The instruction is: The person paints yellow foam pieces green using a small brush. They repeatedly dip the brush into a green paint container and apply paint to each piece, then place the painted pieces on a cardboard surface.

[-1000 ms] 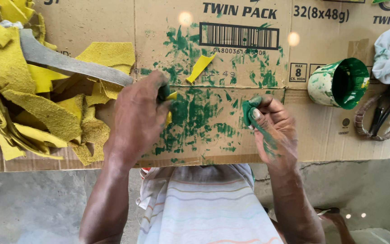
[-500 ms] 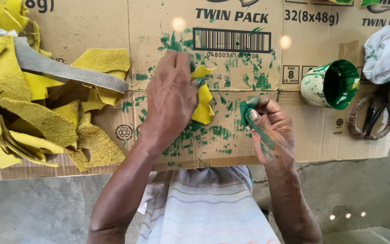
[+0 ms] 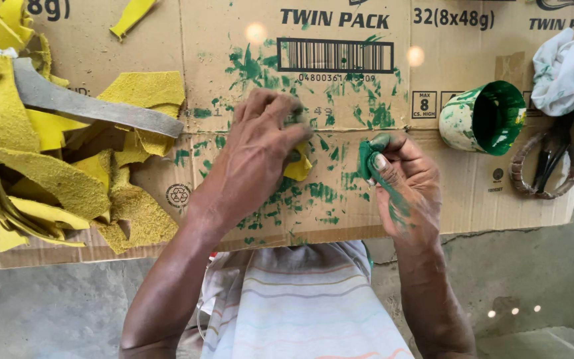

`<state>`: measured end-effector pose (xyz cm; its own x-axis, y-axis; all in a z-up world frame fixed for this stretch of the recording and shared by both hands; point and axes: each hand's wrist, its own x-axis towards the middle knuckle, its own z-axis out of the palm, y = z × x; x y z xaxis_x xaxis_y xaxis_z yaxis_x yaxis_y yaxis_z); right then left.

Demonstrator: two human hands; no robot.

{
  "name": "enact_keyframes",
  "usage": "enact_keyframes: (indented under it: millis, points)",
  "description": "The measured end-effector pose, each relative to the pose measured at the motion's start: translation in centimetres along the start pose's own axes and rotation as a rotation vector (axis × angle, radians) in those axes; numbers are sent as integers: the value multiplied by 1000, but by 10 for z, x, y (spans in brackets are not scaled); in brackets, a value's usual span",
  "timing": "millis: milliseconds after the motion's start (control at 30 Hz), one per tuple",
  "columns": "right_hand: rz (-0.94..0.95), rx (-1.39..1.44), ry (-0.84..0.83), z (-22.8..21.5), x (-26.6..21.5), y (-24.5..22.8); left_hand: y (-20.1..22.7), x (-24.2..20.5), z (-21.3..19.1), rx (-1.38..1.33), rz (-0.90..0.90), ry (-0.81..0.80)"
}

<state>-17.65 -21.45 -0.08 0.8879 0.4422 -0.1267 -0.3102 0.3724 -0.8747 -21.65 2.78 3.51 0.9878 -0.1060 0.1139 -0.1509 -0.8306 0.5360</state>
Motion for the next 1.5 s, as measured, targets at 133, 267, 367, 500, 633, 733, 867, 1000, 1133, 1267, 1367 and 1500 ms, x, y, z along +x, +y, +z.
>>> enact_keyframes:
  millis: [133,267,367,500,633,733,867,1000,1133,1267,1367,1500]
  points:
    - [-34,-43,45,-9,0,-1,14,7,-4,-302,-469,-300]
    - [-100,11,19,-19,1,-12,28,1,12,-224,-324,72]
    - [-122,34,36,-25,0,-18,27,-16,25,-18,-91,225]
    - [-116,37,61,-29,-3,-17,34,-47,43,152,163,-21]
    - [-111,21,40,-24,0,-16,32,-51,59,166,120,-105]
    - [-97,25,29,-21,1,-16,28,-49,67,198,79,-164]
    - [-99,8,37,-18,2,-16,35,-42,77,220,12,-121]
    - [-84,3,55,-17,-1,-15,42,-33,81,68,-120,-113]
    - [-83,1,58,-20,-5,-15,40,-29,80,53,-124,-117]
    - [-95,5,65,-26,-8,-15,21,-20,71,292,-4,-95]
    - [-93,27,68,-28,-10,-12,8,-9,55,165,-17,0]
    - [-76,30,73,-27,-10,-10,17,-2,36,-212,-43,159]
